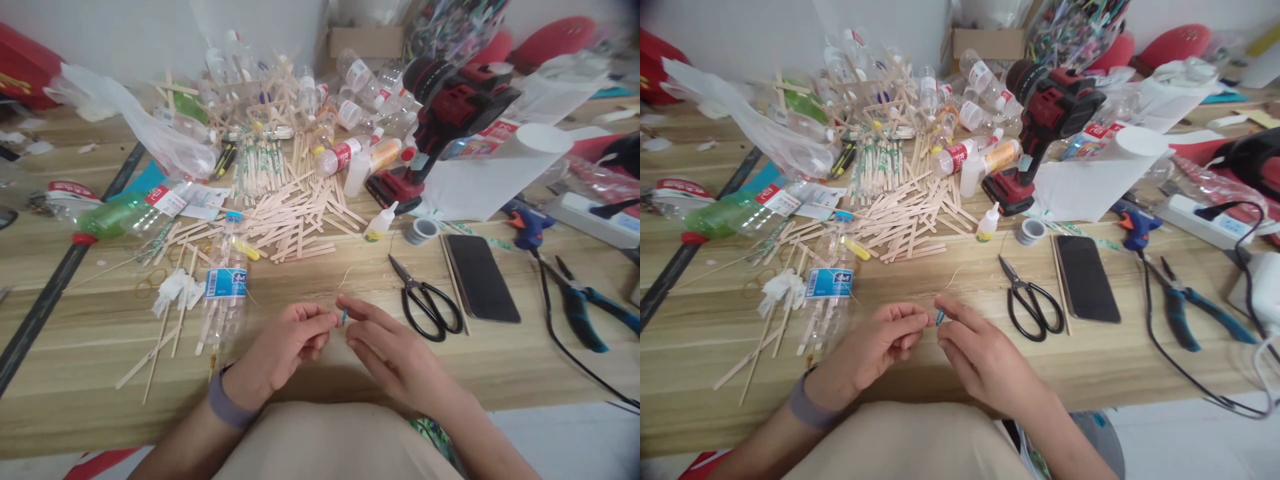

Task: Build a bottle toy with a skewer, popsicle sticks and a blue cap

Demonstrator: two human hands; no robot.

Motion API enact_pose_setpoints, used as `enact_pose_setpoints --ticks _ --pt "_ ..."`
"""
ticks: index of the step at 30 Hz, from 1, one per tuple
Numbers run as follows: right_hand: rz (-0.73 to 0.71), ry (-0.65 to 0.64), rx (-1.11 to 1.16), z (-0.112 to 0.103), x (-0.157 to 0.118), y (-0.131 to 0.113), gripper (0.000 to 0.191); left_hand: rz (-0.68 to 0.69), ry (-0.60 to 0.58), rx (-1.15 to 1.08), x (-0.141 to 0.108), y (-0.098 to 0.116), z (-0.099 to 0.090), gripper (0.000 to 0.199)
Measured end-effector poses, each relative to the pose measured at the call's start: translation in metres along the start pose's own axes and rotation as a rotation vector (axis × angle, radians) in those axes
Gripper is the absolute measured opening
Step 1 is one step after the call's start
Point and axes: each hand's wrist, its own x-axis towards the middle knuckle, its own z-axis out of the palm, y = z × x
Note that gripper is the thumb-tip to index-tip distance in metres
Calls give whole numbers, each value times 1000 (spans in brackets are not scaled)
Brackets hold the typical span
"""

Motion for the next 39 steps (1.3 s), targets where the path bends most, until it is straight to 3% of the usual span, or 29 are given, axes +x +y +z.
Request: enact_pose_setpoints --ticks 4,13,19,23,31,35,39 --pt "6 -5 26 1 1 0 18 81 -7 23 3 -6 3 30" --pt "228 58 167 10 4 -2 11 285 90 531 -6 -8 6 21" --pt "400 168 180 13 8 -6 10 188 76 365 -7 -7 4 24" --pt "456 107 291 15 6 -9 9 194 143 307 -6 -10 2 23" --pt "385 137 151 19 6 -12 13 244 233 546 -13 -11 6 18" --pt "231 214 -58 22 8 -12 14 289 255 602 -15 -8 8 17" --pt "15 320 -317 24 6 -8 15 152 197 545 -11 2 2 16"
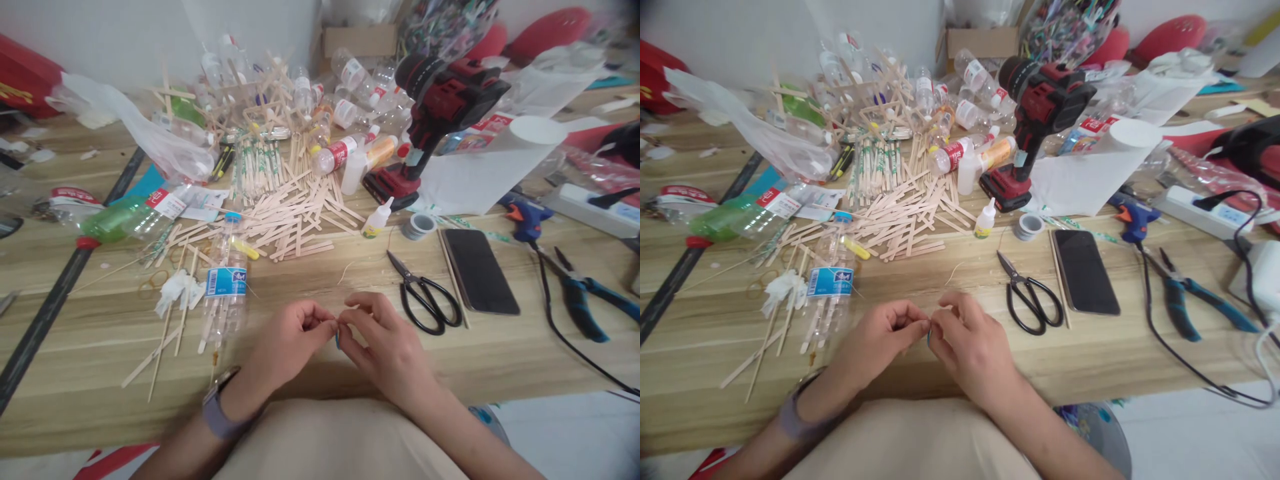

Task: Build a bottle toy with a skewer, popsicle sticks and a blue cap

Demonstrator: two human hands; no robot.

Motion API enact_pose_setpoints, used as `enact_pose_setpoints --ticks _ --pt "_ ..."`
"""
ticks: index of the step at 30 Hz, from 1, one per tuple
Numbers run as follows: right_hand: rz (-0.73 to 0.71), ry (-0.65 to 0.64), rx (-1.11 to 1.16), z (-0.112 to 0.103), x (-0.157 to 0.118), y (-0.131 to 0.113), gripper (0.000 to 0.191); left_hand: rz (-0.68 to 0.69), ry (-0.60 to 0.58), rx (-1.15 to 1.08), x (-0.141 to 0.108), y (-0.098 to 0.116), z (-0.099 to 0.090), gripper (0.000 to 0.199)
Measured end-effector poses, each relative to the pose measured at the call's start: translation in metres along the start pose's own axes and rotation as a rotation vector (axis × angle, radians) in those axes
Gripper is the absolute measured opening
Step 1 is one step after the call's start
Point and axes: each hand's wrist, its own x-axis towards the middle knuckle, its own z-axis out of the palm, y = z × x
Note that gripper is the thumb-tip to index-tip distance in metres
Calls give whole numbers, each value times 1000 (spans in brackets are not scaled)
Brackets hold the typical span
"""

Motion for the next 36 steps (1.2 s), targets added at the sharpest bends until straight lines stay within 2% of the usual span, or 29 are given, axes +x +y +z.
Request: enact_pose_setpoints --ticks 2,4,6,9,12,14,16,18,20,23,25,29,32,36 --pt "-165 44 -105 0 -1 3 13 -71 -91 -35 4 4 -6 18" --pt "-303 19 -125 -1 -1 6 12 -95 -148 -26 5 7 -10 19" --pt "-319 -35 -63 -2 0 6 14 -50 -119 50 4 7 -10 17" --pt "-128 -41 137 -2 5 4 19 158 45 286 -2 2 -3 14" --pt "99 -44 357 -4 9 1 20 528 208 551 -8 -8 5 17" --pt "231 -105 465 -7 11 0 20 753 274 646 -10 -13 6 19" --pt "321 -182 532 -9 13 0 18 855 295 667 -10 -14 5 19" --pt "337 -224 542 -11 14 1 17 776 266 610 -9 -13 4 18" --pt "261 -192 498 -11 15 1 17 538 188 435 -6 -9 3 13" --pt "72 -89 394 -8 14 1 17 150 47 32 -1 -3 2 11" --pt "6 -59 333 -5 14 2 16 2 -21 -223 2 -1 2 16" --pt "12 -9 274 -1 12 4 15 -140 -116 -538 6 0 2 25" --pt "22 45 263 1 11 5 14 -210 -137 -613 6 0 3 28" --pt "10 41 274 -1 10 3 17 -222 -115 -641 6 1 3 26"
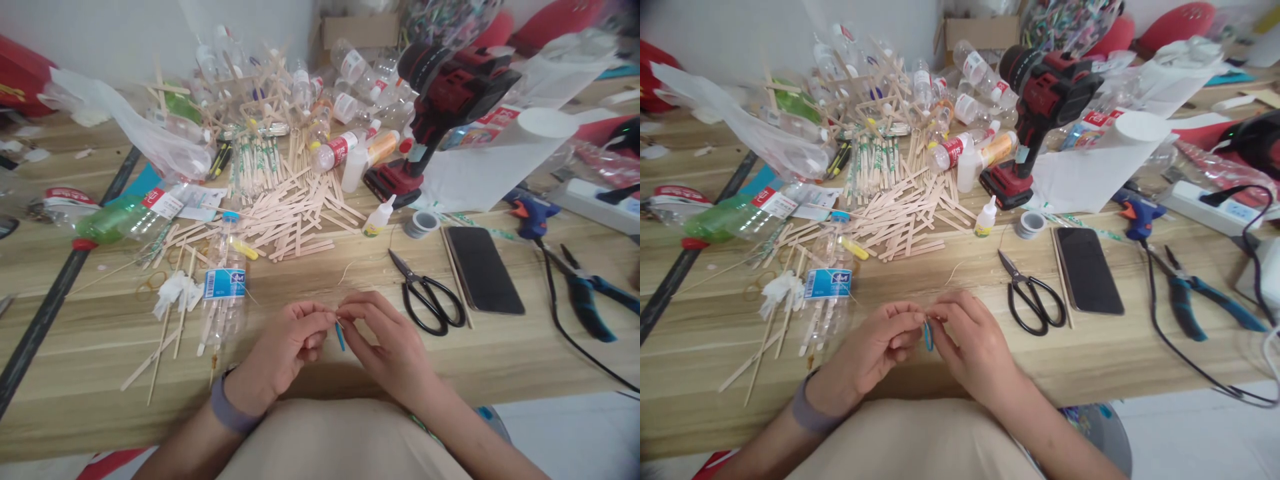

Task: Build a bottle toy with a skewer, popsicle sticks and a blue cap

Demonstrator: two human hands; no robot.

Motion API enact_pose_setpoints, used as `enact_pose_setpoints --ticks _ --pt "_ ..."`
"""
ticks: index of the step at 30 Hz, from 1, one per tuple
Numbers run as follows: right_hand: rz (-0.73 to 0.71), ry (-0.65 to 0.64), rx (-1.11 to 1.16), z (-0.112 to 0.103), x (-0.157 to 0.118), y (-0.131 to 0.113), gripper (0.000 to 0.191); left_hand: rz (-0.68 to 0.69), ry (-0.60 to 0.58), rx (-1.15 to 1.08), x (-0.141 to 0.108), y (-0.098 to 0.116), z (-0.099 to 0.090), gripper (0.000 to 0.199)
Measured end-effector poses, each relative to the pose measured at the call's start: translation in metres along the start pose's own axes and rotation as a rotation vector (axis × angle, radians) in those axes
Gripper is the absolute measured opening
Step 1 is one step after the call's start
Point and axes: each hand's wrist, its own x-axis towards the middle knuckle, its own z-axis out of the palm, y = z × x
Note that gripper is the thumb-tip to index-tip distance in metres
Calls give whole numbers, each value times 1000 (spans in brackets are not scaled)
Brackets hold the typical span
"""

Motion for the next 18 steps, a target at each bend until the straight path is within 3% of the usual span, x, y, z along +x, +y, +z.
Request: enact_pose_setpoints --ticks 4,10,15,18 --pt "14 -35 -14 -1 0 -4 18 104 48 63 0 -1 1 25" --pt "46 33 -60 0 1 -6 11 178 77 173 -2 -3 3 24" --pt "242 71 141 -3 0 -8 14 239 204 350 -12 -1 2 24" --pt "306 113 317 -3 -1 -9 14 251 192 415 -16 0 2 23"
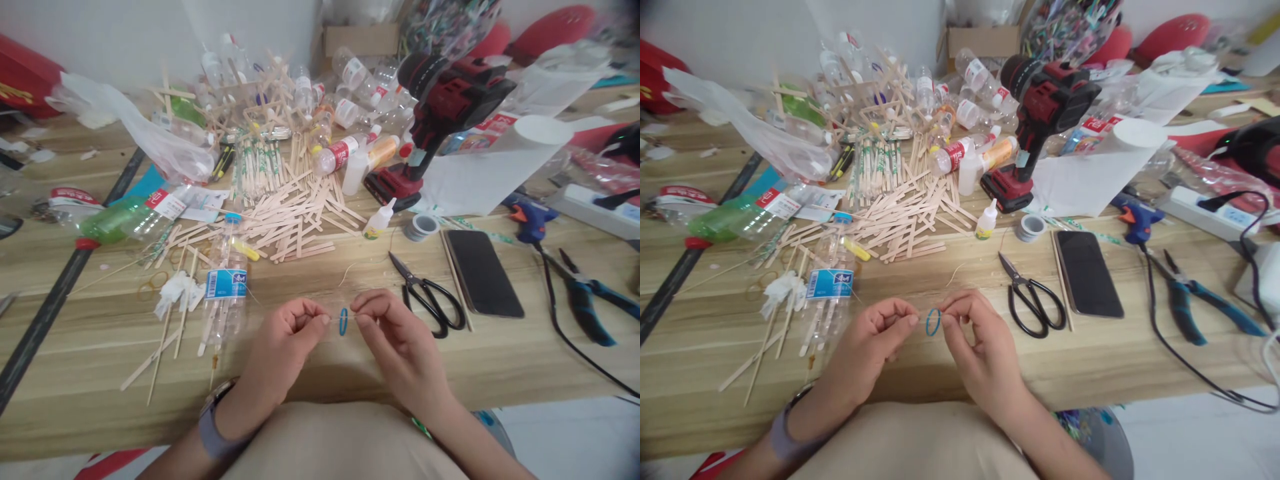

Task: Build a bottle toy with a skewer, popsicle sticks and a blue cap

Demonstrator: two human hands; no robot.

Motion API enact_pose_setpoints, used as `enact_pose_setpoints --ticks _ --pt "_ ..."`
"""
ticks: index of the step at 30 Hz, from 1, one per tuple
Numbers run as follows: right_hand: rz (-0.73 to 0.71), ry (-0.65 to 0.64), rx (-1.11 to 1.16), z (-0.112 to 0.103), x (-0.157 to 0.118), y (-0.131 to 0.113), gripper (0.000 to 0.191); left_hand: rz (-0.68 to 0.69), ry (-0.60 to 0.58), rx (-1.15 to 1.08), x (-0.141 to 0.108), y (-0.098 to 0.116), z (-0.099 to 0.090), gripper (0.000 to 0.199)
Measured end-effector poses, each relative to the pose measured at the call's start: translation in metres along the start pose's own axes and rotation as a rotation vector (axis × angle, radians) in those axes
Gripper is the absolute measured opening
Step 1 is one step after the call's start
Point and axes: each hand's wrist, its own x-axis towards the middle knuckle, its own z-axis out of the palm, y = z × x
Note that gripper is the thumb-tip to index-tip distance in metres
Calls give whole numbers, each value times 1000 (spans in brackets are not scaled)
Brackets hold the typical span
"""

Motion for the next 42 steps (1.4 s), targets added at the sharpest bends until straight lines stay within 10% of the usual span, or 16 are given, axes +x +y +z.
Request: enact_pose_setpoints --ticks 7,26,42 --pt "186 -89 391 8 -1 -4 20 116 -3 157 -4 1 0 22" --pt "-95 -166 -58 -2 -12 -12 17 226 -7 358 -15 0 -4 26" --pt "8 -81 160 6 7 -13 18 247 27 214 -12 5 -2 20"
